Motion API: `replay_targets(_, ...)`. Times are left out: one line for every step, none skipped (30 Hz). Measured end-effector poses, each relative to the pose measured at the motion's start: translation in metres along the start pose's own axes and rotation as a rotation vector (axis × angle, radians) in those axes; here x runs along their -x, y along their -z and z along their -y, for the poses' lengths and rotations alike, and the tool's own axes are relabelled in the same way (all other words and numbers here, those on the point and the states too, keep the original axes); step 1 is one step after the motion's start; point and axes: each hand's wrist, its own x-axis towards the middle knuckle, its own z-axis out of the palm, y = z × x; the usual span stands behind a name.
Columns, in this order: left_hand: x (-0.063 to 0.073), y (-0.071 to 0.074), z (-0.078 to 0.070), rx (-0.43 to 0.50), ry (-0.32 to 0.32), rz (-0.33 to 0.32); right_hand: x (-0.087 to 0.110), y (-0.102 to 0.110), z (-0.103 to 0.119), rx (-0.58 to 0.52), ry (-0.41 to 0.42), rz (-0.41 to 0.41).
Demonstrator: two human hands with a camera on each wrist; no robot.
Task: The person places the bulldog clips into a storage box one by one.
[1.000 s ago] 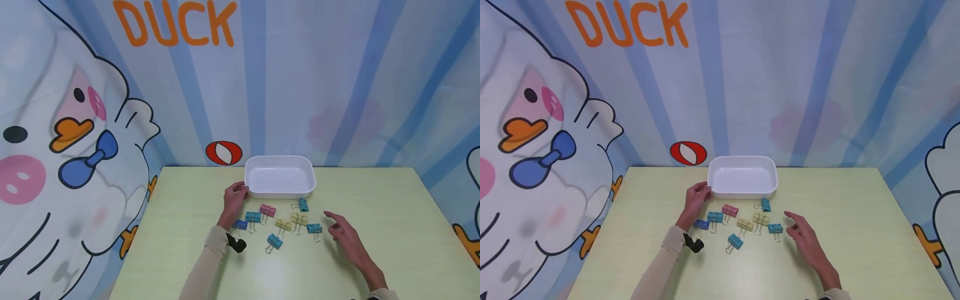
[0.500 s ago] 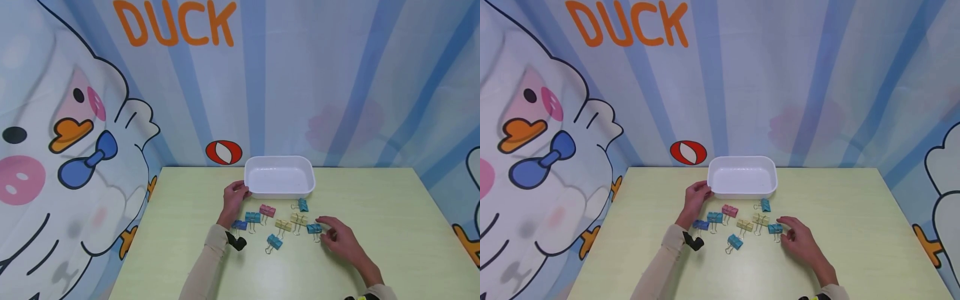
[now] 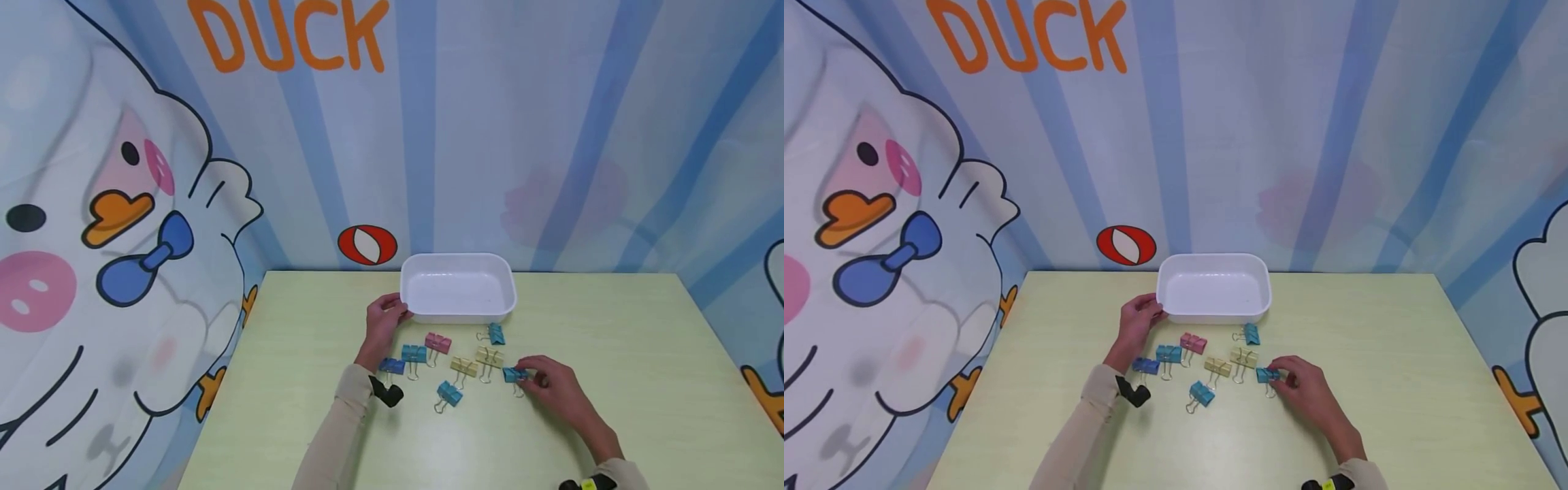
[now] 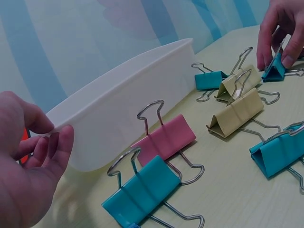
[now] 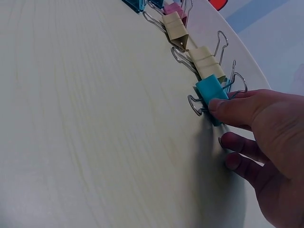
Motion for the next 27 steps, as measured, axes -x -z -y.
replay_targets(0.000,0.000,0.000,0.001,-0.002,0.002,0.000,0.000,0.000,-0.001,0.005,-0.009)
replay_targets(0.000,0.000,0.000,0.002,-0.001,0.004,0.000,-0.001,0.000,0.001,0.011,-0.016)
replay_targets(0.001,0.000,-0.001,0.002,-0.001,0.007,0.000,-0.001,-0.001,0.002,0.015,-0.023)
replay_targets(0.001,0.000,-0.001,0.003,-0.001,0.009,0.000,-0.001,-0.001,0.002,0.013,-0.025)
replay_targets(0.001,0.000,-0.001,0.003,-0.001,0.010,0.000,-0.001,0.000,0.005,0.008,-0.024)
replay_targets(0.001,0.001,-0.001,0.001,-0.003,0.011,0.000,0.000,0.000,0.008,-0.001,-0.020)
replay_targets(0.001,0.001,-0.001,0.002,-0.003,0.014,-0.001,0.002,0.001,0.012,-0.016,-0.016)
replay_targets(0.001,0.001,0.000,0.003,-0.002,0.017,-0.001,0.004,0.002,0.018,-0.034,-0.008)
replay_targets(0.001,0.002,0.000,0.003,-0.003,0.019,-0.002,0.006,0.003,0.021,-0.054,0.000)
replay_targets(0.001,0.002,0.000,0.003,-0.004,0.022,-0.003,0.008,0.004,0.024,-0.072,0.007)
replay_targets(0.001,0.002,0.000,0.005,-0.005,0.025,-0.004,0.011,0.005,0.031,-0.085,0.009)
replay_targets(0.001,0.002,0.000,0.009,-0.006,0.028,-0.006,0.014,0.005,0.036,-0.096,0.010)
replay_targets(0.000,0.002,0.000,0.015,-0.005,0.029,-0.008,0.018,0.006,0.039,-0.103,0.009)
replay_targets(0.000,0.002,-0.001,0.018,-0.006,0.031,-0.011,0.022,0.007,0.046,-0.100,0.007)
replay_targets(0.000,0.002,-0.001,0.022,-0.008,0.032,-0.014,0.025,0.008,0.050,-0.097,0.003)
replay_targets(0.000,0.002,-0.001,0.026,-0.009,0.033,-0.018,0.029,0.009,0.056,-0.090,-0.004)
replay_targets(0.001,0.002,-0.001,0.028,-0.007,0.034,-0.022,0.033,0.010,0.062,-0.084,-0.010)
replay_targets(0.001,0.002,-0.002,0.032,-0.005,0.035,-0.026,0.037,0.011,0.065,-0.079,-0.012)
replay_targets(0.001,0.002,-0.002,0.032,-0.002,0.035,-0.031,0.040,0.012,0.068,-0.071,-0.015)
replay_targets(0.002,0.003,-0.002,0.032,0.000,0.036,-0.036,0.043,0.014,0.070,-0.063,-0.018)
replay_targets(0.002,0.003,-0.002,0.033,0.004,0.037,-0.041,0.045,0.016,0.068,-0.059,-0.018)
replay_targets(0.002,0.003,-0.002,0.032,0.008,0.037,-0.047,0.047,0.017,0.069,-0.051,-0.020)
replay_targets(0.002,0.003,-0.003,0.030,0.009,0.037,-0.053,0.049,0.019,0.066,-0.043,-0.020)
replay_targets(0.002,0.003,-0.003,0.027,0.012,0.036,-0.059,0.050,0.021,0.066,-0.034,-0.021)
replay_targets(0.002,0.003,-0.003,0.024,0.014,0.035,-0.065,0.051,0.023,0.064,-0.025,-0.020)
replay_targets(0.003,0.003,-0.004,0.022,0.015,0.034,-0.070,0.051,0.025,0.063,-0.017,-0.019)
replay_targets(0.003,0.003,-0.004,0.022,0.017,0.032,-0.076,0.050,0.027,0.063,-0.008,-0.018)
